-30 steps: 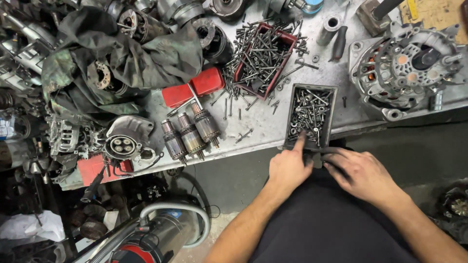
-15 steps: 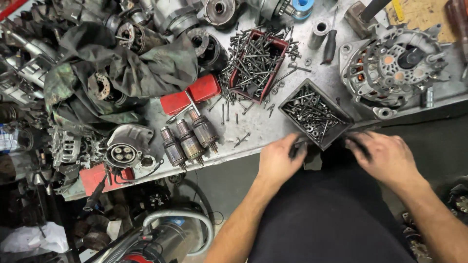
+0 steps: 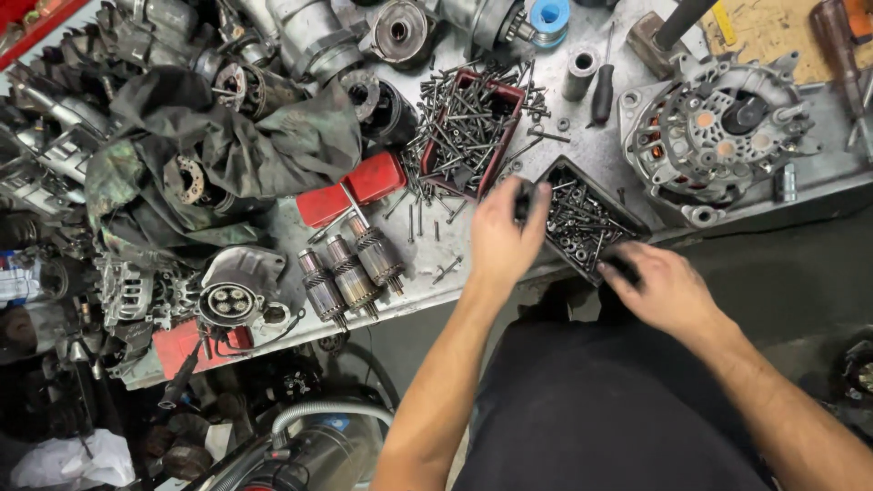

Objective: The person sorts screws and bolts from a tray into a smaller container on a workbench. They then pick up a metal alternator, place it on the bench, and use a screwdriver to manipulate a screw before returning to sorting the fasteners.

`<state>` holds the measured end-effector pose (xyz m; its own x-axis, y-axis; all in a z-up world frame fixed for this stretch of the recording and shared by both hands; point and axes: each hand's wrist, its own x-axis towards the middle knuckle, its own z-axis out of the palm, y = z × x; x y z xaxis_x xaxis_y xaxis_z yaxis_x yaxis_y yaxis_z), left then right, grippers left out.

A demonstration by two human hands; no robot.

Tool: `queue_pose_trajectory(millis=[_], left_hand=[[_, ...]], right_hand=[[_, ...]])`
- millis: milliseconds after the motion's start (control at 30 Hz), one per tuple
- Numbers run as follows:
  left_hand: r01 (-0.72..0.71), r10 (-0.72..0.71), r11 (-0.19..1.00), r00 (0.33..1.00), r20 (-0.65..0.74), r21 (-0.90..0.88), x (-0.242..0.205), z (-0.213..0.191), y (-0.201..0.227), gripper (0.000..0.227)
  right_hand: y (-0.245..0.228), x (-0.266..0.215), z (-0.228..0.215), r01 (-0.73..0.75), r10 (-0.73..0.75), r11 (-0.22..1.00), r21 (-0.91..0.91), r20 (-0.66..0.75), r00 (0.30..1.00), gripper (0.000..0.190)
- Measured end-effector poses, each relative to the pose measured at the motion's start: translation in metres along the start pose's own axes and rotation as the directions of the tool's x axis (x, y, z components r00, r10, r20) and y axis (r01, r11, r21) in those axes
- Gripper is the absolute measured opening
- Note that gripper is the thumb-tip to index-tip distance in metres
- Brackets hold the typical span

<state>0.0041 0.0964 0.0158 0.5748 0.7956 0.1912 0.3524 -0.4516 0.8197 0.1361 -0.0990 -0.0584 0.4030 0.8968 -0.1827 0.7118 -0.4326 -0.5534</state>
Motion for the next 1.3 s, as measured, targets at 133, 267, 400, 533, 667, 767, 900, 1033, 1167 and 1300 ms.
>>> queue_pose_trajectory(millis=[133,267,400,533,667,767,900,1033,1167,1300], left_hand=[[0.000,0.000,1.000,0.997,0.074,-0.002,-0.028,0.018,-0.025,0.032],[0.374,-0.303,0.897,0.909,0.286,-0.237,-0.061,0.026,-0.014,0.030],[0.597,-0.325,0.703,0.754,0.571,-0.387,-0.090,0.021,-0.014,0.023],[0.459,-0.145,0.764,0.807,0.573,-0.453,-0.092,0.006,0.009,0.026],[0.484,-0.130,0.735,0.788,0.601,-0.475,-0.091,0.003,0.014,0.018],[0.488,-0.132,0.742,0.779,0.613,-0.460,-0.090,0.000,0.015,0.013],[0.453,-0.122,0.779,0.789,0.603,-0.434,-0.088,-0.004,0.018,0.013],[0.437,-0.105,0.778,0.798,0.594,-0.451,-0.089,-0.006,0.017,0.014],[0.419,-0.080,0.794,0.790,0.608,-0.440,-0.089,-0.007,0.017,0.015],[0.429,-0.068,0.776,0.786,0.615,-0.462,-0.092,-0.003,0.012,0.014]], right_hand=[[0.028,-0.010,0.025,0.043,-0.030,0.993,0.112,-0.109,0.994,0.031],[0.013,-0.019,0.012,0.047,0.008,0.940,0.337,-0.159,0.987,0.024],[-0.050,-0.022,-0.049,-0.002,0.090,0.889,0.457,-0.171,0.981,0.015],[-0.055,-0.029,-0.059,0.140,-0.007,0.857,0.496,-0.260,0.966,0.015],[-0.051,-0.028,-0.059,0.188,-0.048,0.819,0.542,-0.261,0.964,0.014],[-0.047,-0.029,-0.056,0.185,-0.063,0.820,0.542,-0.235,0.970,0.015],[-0.049,-0.030,-0.057,0.188,-0.066,0.820,0.541,-0.235,0.970,0.015],[-0.048,-0.034,-0.057,0.184,-0.052,0.825,0.535,-0.252,0.966,0.018],[-0.048,-0.035,-0.058,0.145,-0.023,0.831,0.537,-0.226,0.974,0.019],[-0.042,-0.037,-0.060,0.132,-0.038,0.818,0.560,-0.176,0.984,0.022]])
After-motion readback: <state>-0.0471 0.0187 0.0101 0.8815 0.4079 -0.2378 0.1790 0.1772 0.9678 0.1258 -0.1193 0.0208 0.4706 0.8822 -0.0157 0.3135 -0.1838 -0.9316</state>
